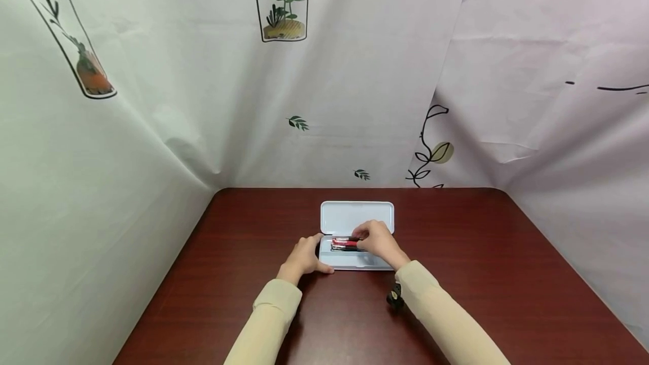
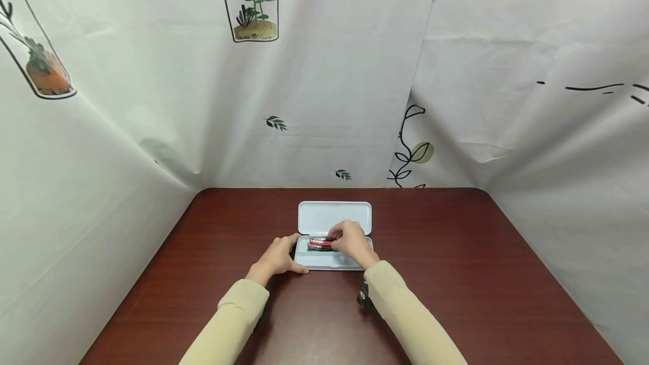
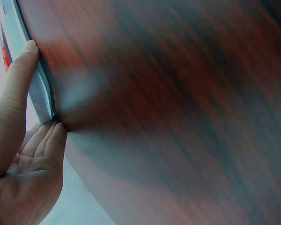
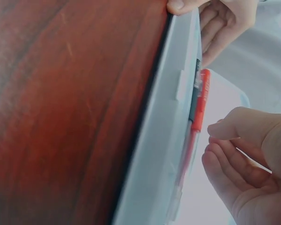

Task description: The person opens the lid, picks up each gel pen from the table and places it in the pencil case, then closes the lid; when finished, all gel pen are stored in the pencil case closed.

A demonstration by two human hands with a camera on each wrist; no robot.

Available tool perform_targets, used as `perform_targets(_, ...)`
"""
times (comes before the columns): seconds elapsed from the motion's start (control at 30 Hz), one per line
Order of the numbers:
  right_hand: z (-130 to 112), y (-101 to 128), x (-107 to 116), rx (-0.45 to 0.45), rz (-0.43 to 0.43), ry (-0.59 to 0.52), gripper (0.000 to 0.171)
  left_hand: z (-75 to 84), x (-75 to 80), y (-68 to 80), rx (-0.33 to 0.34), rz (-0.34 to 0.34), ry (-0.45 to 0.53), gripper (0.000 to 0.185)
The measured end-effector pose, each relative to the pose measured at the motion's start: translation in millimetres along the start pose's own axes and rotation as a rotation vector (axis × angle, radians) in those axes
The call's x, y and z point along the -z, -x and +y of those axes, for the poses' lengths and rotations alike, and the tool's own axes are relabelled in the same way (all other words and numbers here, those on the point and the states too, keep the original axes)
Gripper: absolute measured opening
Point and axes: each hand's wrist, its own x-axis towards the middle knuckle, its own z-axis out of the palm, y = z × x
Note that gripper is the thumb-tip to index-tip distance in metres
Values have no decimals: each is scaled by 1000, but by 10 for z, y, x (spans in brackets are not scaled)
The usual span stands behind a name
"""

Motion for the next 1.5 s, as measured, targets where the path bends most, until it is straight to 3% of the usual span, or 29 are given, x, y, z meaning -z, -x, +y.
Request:
perform_targets(0.67, -76, -109, 259, -12, 57, -46, 17, 5, -10, 14, 9, 2, 11, 87)
perform_targets(1.5, -34, -432, 487, -24, 97, 16, 22, 39, -1, 52, 4, 8, -3, 88)
